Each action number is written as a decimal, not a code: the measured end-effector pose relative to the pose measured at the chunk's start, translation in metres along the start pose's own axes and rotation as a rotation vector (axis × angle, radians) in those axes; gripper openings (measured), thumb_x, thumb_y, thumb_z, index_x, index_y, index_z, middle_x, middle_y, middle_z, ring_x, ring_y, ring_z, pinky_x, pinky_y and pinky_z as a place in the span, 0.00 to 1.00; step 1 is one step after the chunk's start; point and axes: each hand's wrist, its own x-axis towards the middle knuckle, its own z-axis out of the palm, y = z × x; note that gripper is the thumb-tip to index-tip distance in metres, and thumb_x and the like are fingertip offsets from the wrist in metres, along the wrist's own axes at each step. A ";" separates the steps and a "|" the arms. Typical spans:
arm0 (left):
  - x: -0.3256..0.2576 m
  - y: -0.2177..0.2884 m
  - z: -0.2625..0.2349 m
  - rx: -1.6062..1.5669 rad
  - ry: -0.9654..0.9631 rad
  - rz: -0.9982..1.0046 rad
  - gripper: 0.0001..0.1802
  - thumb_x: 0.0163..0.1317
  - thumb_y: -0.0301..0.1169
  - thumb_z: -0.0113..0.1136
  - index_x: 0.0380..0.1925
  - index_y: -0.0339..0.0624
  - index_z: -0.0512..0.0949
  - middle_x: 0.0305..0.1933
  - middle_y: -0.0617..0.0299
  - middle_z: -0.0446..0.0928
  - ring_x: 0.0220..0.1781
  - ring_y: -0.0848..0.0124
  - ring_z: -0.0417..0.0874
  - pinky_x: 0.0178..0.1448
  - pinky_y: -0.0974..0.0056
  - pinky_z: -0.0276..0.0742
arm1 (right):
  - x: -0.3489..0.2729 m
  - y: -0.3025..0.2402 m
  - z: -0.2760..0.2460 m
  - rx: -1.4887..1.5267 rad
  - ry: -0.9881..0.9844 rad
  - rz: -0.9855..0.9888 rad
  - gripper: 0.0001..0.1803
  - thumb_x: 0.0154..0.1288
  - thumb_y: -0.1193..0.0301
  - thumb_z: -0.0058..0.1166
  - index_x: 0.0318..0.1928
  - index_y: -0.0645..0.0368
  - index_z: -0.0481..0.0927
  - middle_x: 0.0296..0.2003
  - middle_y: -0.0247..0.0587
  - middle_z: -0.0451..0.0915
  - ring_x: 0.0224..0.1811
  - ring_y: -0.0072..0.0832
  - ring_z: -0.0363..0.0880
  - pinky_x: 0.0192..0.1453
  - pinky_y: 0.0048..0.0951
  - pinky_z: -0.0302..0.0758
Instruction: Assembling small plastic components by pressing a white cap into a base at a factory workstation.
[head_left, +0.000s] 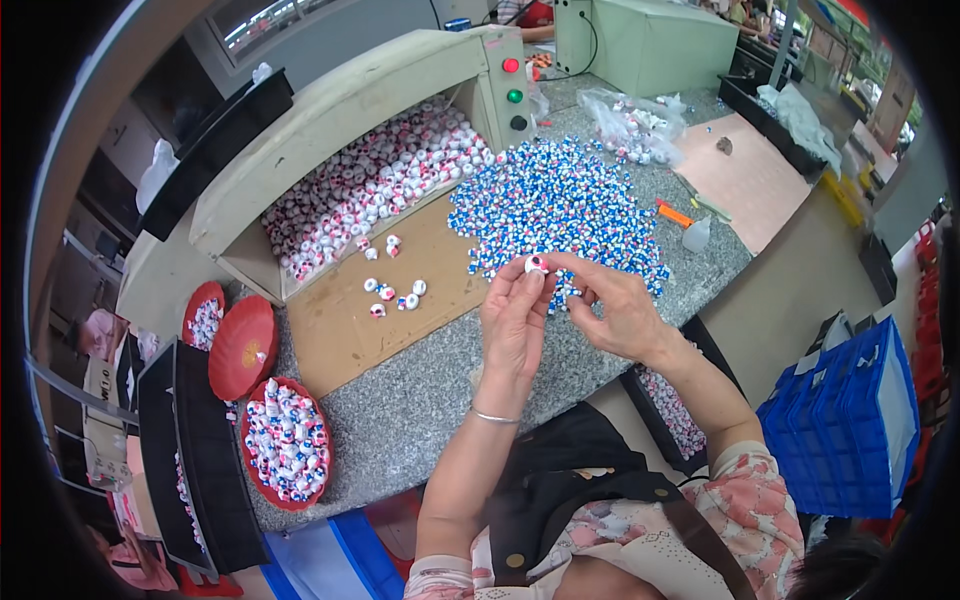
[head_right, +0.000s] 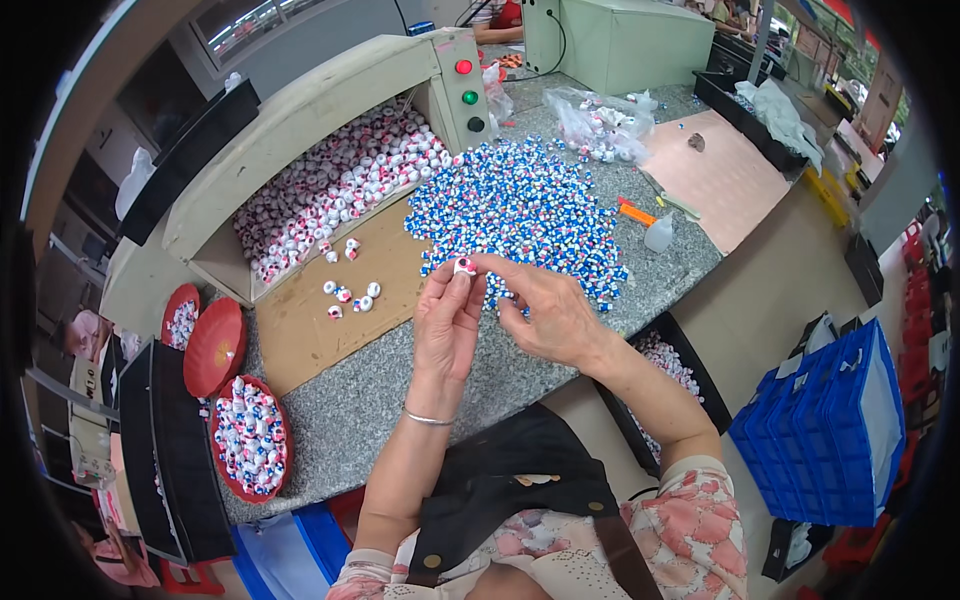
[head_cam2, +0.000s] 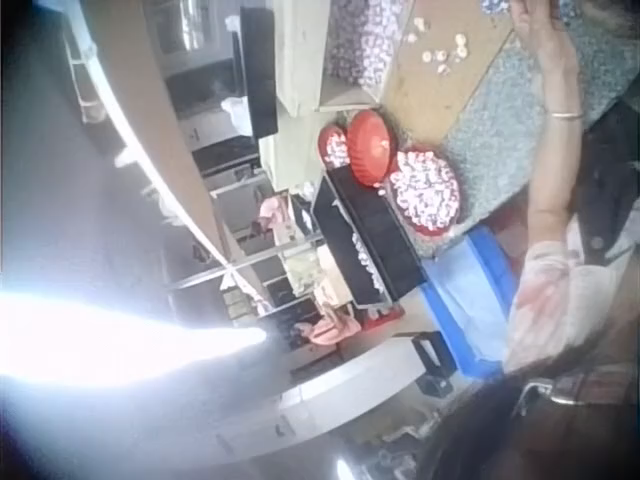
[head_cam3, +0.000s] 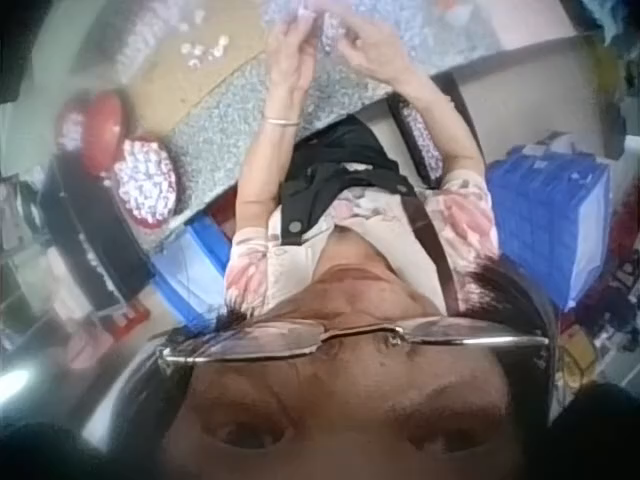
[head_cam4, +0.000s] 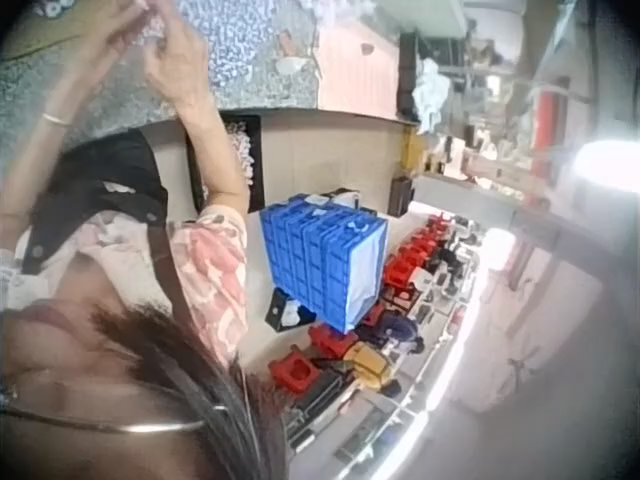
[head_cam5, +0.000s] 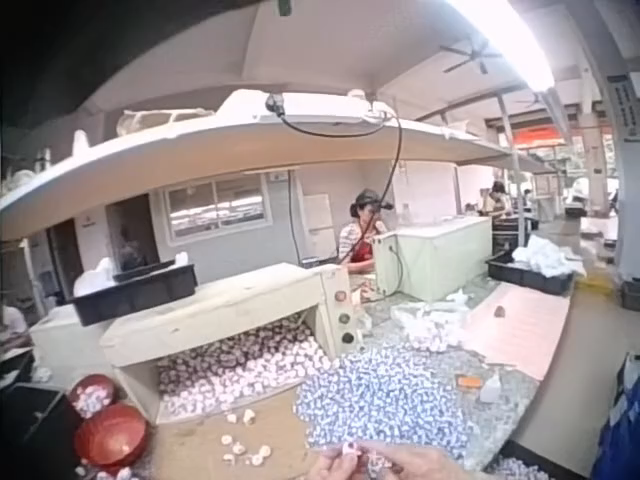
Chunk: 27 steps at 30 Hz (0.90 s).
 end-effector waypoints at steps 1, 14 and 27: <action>-0.001 -0.001 0.000 0.010 -0.003 -0.010 0.13 0.63 0.21 0.60 0.47 0.39 0.74 0.46 0.59 0.79 0.48 0.73 0.81 0.56 0.68 0.79 | -0.001 -0.001 -0.004 -0.032 -0.040 0.016 0.32 0.52 0.83 0.55 0.60 0.54 0.74 0.32 0.42 0.81 0.25 0.25 0.79 0.29 0.27 0.75; -0.094 0.062 -0.069 0.405 0.095 -0.004 0.14 0.65 0.23 0.56 0.51 0.36 0.73 0.50 0.53 0.78 0.48 0.68 0.82 0.56 0.64 0.78 | -0.073 0.045 0.031 -0.140 -0.420 -0.035 0.09 0.57 0.77 0.55 0.39 0.60 0.78 0.31 0.47 0.78 0.32 0.46 0.80 0.35 0.42 0.77; -0.167 0.078 -0.133 0.368 0.277 0.002 0.20 0.64 0.20 0.56 0.57 0.33 0.71 0.52 0.52 0.77 0.50 0.68 0.80 0.59 0.62 0.77 | -0.065 0.048 0.046 -0.372 -0.657 -0.007 0.06 0.55 0.75 0.57 0.35 0.61 0.80 0.28 0.46 0.77 0.31 0.45 0.79 0.32 0.42 0.76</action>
